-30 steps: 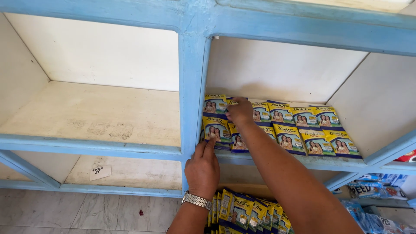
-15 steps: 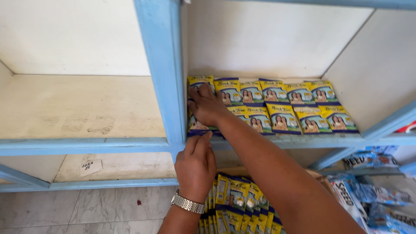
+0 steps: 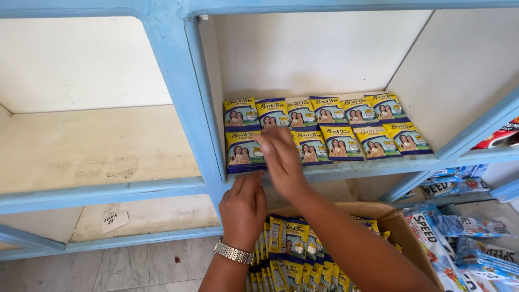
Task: Stocking a grocery shelf with sachets of milk powder.
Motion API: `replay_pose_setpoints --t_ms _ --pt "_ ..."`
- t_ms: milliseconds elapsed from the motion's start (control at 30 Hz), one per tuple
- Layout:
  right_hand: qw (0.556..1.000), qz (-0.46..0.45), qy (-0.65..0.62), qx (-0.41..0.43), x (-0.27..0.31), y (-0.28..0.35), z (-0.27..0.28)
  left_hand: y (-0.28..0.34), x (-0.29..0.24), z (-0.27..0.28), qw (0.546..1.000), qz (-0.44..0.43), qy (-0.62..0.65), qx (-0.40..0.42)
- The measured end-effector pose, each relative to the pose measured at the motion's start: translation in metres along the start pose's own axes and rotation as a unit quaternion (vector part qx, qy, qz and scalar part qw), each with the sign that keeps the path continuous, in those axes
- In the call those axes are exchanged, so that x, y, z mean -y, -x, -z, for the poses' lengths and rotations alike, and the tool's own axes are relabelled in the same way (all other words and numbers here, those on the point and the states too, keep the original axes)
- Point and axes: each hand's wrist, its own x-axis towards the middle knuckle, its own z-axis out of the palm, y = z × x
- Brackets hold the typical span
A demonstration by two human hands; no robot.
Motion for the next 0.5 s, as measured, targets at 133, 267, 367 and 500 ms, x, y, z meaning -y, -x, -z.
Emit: replay_pose_setpoints --t_ms 133,267,367,500 --pt "0.993 -0.040 0.094 -0.054 0.003 0.110 0.027 0.001 -0.006 0.001 0.999 -0.010 0.030 0.021" --pt "0.962 -0.261 0.074 -0.014 -0.055 0.241 0.003 0.005 -0.012 0.000 0.997 -0.020 0.063 0.050" --pt "0.887 -0.459 -0.006 0.044 -0.072 0.289 -0.013 0.007 -0.016 -0.001 0.995 -0.026 0.073 0.069" --pt "0.838 -0.539 -0.034 0.071 -0.094 0.324 -0.018 0.013 -0.019 0.001 0.991 -0.013 0.068 0.116"
